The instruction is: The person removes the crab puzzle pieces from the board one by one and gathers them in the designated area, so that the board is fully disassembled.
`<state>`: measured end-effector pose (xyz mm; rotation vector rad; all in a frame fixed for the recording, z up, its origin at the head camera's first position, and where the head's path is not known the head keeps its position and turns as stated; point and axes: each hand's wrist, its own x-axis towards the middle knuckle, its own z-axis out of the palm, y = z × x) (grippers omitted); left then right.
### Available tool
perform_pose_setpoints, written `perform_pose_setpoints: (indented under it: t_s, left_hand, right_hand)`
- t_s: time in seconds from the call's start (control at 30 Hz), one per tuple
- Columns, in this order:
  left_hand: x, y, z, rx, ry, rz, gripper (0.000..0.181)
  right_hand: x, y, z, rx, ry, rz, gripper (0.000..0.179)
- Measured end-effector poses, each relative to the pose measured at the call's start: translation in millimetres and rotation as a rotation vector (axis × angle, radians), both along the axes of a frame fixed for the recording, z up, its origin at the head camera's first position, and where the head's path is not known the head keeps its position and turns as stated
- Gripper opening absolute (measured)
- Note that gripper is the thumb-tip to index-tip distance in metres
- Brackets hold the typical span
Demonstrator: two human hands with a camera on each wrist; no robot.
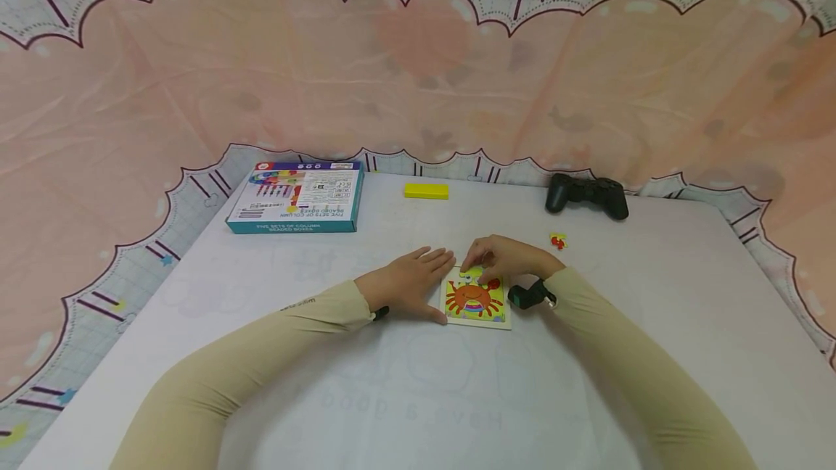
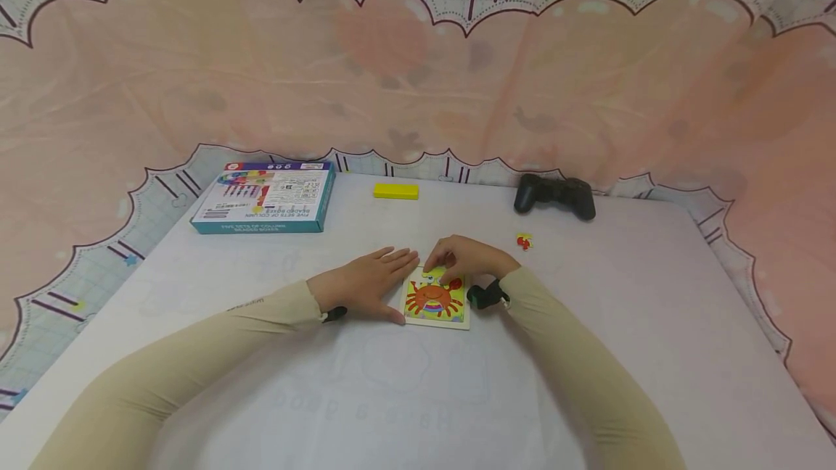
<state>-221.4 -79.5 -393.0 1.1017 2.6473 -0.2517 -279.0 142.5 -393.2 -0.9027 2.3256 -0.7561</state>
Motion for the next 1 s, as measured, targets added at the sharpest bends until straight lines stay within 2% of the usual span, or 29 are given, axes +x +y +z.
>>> perform_pose_setpoints:
  t_s: [0.57, 1.0]
  left_hand:
    - [-1.1, 0.6, -1.1, -0.016, -0.001, 0.001, 0.106]
    - [-0.1, 0.8, 0.1, -0.015, -0.001, -0.001, 0.105]
  right_hand:
    - [-0.3, 6.2, 0.3, -0.038, -0.023, 0.014, 0.031]
    - [3.8, 5.6, 1.9, -0.043, -0.029, -0.034, 0.034]
